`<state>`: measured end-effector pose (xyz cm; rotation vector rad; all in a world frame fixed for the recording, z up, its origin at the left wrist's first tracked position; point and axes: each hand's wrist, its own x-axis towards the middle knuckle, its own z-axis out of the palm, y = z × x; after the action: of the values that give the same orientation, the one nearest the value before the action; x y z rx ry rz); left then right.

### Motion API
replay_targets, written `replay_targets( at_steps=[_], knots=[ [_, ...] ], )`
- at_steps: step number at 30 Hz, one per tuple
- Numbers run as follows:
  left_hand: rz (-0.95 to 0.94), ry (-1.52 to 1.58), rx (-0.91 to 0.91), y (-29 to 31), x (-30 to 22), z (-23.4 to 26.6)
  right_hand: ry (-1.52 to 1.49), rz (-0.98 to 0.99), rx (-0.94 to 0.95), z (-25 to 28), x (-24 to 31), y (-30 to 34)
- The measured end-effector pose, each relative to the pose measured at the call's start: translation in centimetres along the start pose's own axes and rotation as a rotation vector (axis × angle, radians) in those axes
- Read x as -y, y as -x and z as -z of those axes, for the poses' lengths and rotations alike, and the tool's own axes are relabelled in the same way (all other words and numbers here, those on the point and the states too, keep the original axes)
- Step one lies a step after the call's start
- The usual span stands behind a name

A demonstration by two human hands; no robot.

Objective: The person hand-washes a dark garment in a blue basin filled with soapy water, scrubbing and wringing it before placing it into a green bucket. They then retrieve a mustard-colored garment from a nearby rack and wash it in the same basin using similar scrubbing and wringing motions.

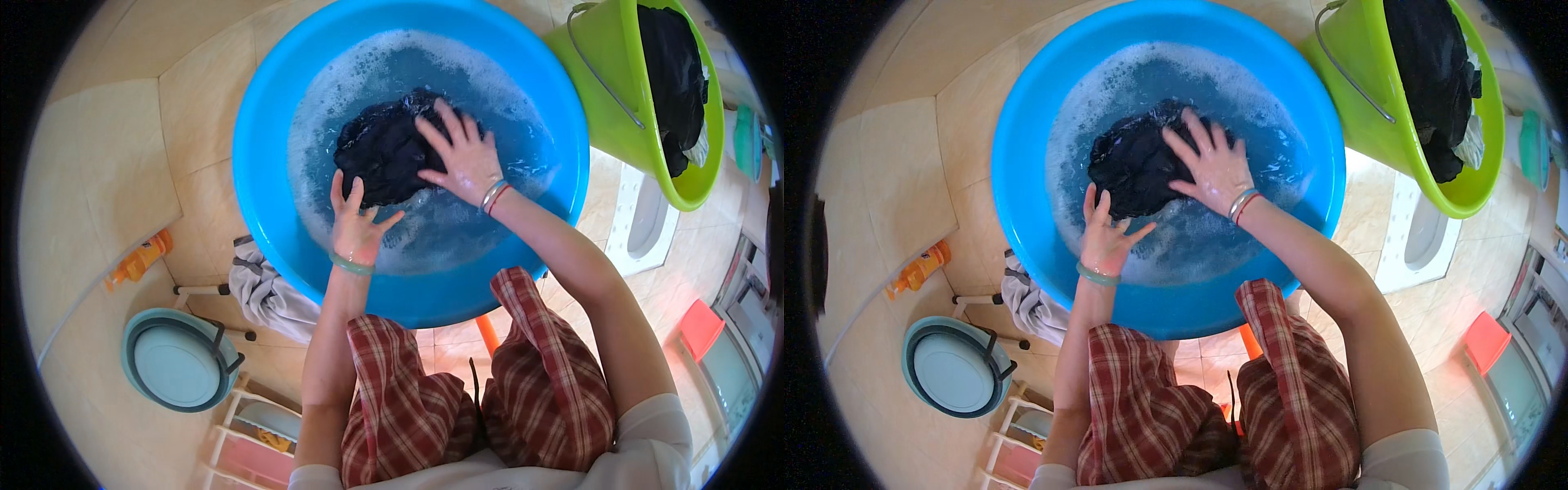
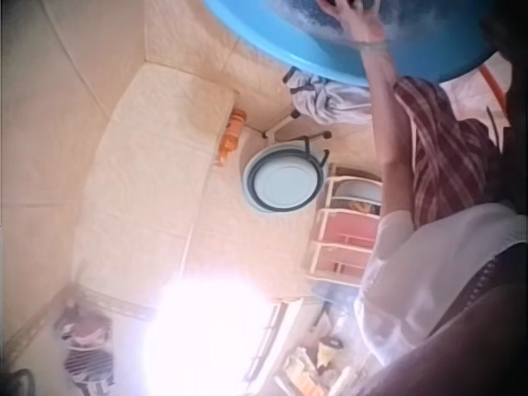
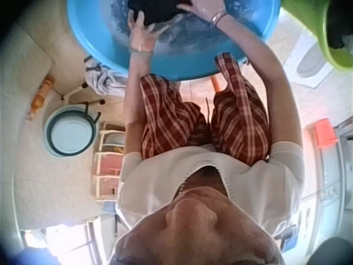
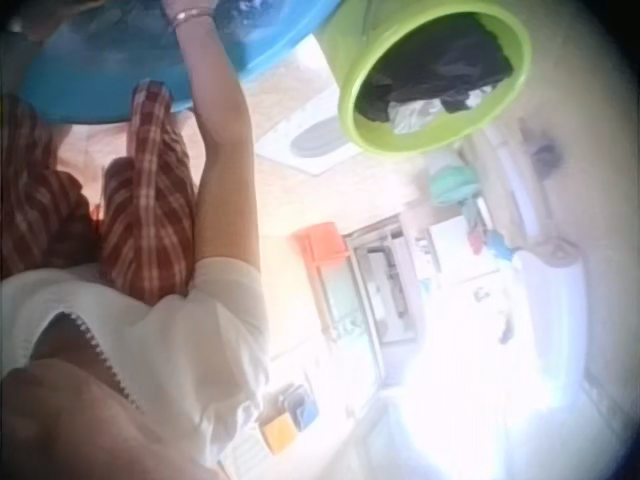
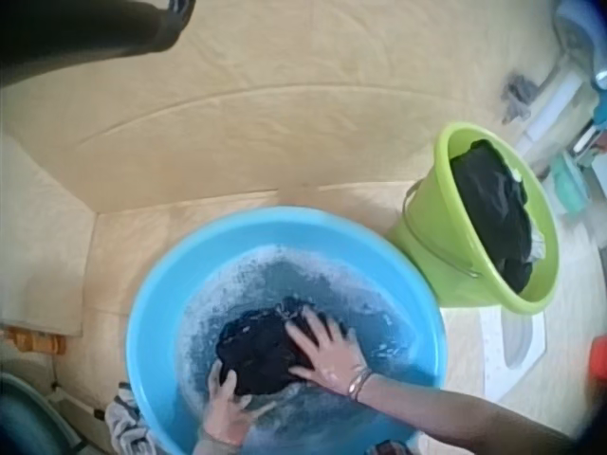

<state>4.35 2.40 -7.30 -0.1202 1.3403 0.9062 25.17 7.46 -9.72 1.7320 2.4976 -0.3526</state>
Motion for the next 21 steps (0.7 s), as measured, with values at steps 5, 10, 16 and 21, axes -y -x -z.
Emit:
replay_targets(
  at_steps=[5,10,16,21],
  knots=[
    [0.072,-0.008,-0.002,0.1,-0.3,-2.2,-0.194,-0.132,0.112,-2.8,-0.5,-0.2],
    [0.156,0.132,0.479,-2.4,-0.4,-1.8,-0.699,-0.174,-0.166,0.1,3.1,-1.0],
    [0.158,0.375,0.491,1.8,-4.3,-5.0,-0.685,0.456,-0.216,10.3,8.2,1.9],
    [0.155,0.453,0.469,0.1,-4.7,-3.6,-0.661,0.669,-0.233,11.0,10.7,3.8]
  ],
)
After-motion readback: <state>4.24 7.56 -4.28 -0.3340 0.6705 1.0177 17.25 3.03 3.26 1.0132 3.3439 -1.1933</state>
